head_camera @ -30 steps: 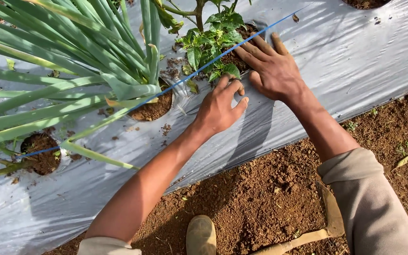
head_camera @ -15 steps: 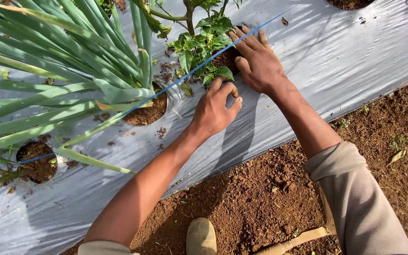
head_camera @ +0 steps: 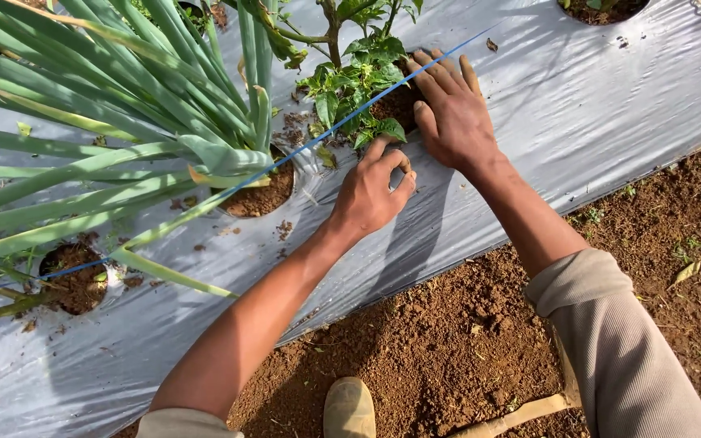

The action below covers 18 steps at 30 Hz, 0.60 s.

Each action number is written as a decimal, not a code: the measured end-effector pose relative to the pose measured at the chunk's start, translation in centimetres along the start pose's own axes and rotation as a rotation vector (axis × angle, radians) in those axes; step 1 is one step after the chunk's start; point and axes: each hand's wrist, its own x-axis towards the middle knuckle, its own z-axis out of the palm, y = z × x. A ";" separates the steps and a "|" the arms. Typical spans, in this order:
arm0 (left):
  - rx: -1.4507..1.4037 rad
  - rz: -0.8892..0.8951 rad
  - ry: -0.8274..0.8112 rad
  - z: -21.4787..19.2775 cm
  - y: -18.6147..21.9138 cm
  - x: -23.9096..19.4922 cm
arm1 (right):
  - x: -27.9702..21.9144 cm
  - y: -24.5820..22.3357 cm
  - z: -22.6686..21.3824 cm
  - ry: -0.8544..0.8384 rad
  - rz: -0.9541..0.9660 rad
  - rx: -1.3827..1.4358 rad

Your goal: Covering the base of plants with soil through holes in plastic mulch using hands and a hand hoe

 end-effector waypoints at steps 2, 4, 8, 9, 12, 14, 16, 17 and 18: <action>-0.007 -0.011 0.002 0.1 0.0 0.2 | -0.2 0.5 0.9 0.009 0.073 -0.004; -0.012 -0.024 0.004 0.2 0.0 0.4 | -0.1 0.8 1.4 0.020 0.146 -0.005; -0.040 0.016 0.047 0.3 -0.1 0.7 | 1.0 0.5 0.9 -0.142 0.092 0.057; -0.057 0.017 0.047 0.2 -0.1 0.7 | 1.3 0.3 0.5 -0.118 0.065 0.157; -0.061 0.040 0.056 0.3 -0.3 0.6 | 0.9 0.2 1.4 0.015 -0.019 0.039; -0.063 0.022 0.053 0.4 -0.3 0.5 | 0.7 1.3 2.9 -0.058 0.006 -0.099; -0.064 0.004 0.051 0.4 -0.2 0.4 | 1.1 1.9 3.7 -0.132 0.030 -0.237; -0.067 0.016 0.056 0.4 -0.1 0.4 | 1.5 2.0 3.7 -0.075 0.081 -0.127; -0.070 0.025 0.062 0.3 0.1 0.2 | 1.9 2.1 3.7 -0.020 0.130 -0.017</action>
